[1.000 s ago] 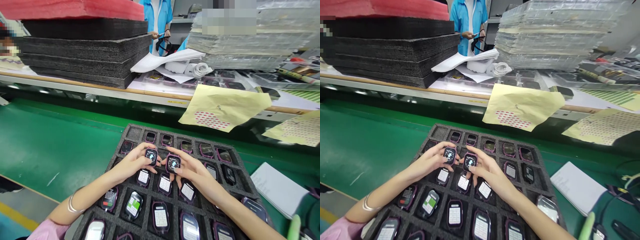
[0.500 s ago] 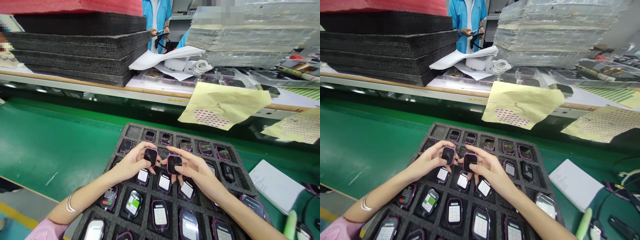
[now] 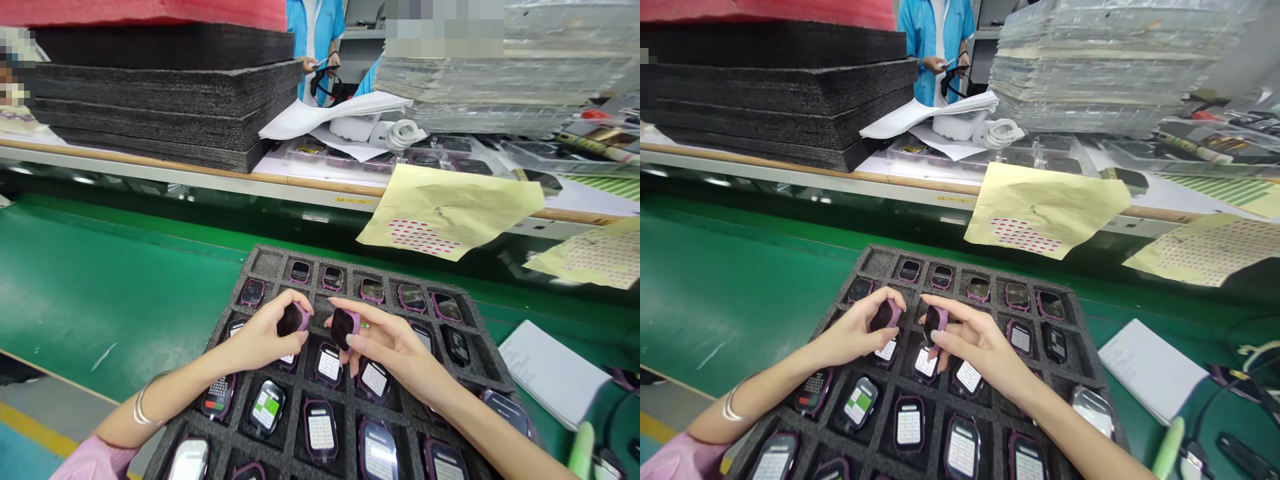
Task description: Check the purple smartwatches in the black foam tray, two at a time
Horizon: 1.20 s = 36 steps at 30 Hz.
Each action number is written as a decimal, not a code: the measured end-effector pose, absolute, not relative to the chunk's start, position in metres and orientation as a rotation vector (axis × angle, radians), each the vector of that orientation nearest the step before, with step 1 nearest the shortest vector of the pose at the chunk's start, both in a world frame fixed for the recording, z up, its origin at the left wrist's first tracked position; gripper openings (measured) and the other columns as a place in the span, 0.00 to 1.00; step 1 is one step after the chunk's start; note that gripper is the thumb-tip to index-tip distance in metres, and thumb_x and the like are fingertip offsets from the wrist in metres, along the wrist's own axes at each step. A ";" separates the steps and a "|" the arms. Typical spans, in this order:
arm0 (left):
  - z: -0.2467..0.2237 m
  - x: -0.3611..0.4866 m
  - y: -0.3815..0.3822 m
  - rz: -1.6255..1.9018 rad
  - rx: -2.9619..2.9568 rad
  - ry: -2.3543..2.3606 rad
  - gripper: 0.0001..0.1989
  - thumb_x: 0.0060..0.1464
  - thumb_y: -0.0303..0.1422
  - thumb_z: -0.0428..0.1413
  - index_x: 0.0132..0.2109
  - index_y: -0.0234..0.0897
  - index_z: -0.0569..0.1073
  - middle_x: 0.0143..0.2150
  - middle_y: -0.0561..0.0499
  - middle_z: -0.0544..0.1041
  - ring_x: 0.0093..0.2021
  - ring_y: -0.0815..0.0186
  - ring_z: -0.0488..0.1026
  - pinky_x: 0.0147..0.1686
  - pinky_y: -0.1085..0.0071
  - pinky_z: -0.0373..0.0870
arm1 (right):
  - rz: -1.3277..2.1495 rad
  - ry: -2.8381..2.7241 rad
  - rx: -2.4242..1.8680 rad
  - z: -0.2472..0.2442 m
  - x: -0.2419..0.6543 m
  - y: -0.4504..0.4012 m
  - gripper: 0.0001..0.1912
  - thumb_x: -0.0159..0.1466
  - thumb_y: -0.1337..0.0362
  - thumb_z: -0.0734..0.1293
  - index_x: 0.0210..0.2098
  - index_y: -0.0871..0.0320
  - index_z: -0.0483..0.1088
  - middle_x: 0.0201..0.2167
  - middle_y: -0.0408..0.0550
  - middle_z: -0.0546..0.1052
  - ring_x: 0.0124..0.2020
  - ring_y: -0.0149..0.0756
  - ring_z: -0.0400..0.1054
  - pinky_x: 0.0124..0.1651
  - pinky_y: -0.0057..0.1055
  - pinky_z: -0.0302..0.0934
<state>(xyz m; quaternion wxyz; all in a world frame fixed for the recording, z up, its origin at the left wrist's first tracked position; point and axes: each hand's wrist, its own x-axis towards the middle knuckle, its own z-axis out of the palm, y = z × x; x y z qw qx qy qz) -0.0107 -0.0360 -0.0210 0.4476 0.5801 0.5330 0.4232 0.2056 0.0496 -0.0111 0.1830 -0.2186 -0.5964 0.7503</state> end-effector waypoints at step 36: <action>-0.019 -0.012 -0.038 1.092 1.407 1.352 0.18 0.49 0.25 0.53 0.50 0.39 0.67 0.37 0.52 0.69 0.33 0.69 0.67 0.30 0.74 0.63 | 2.158 -1.636 -0.702 -0.007 0.206 0.051 0.23 0.60 0.62 0.71 0.54 0.59 0.71 0.27 0.46 0.75 0.22 0.33 0.71 0.28 0.29 0.67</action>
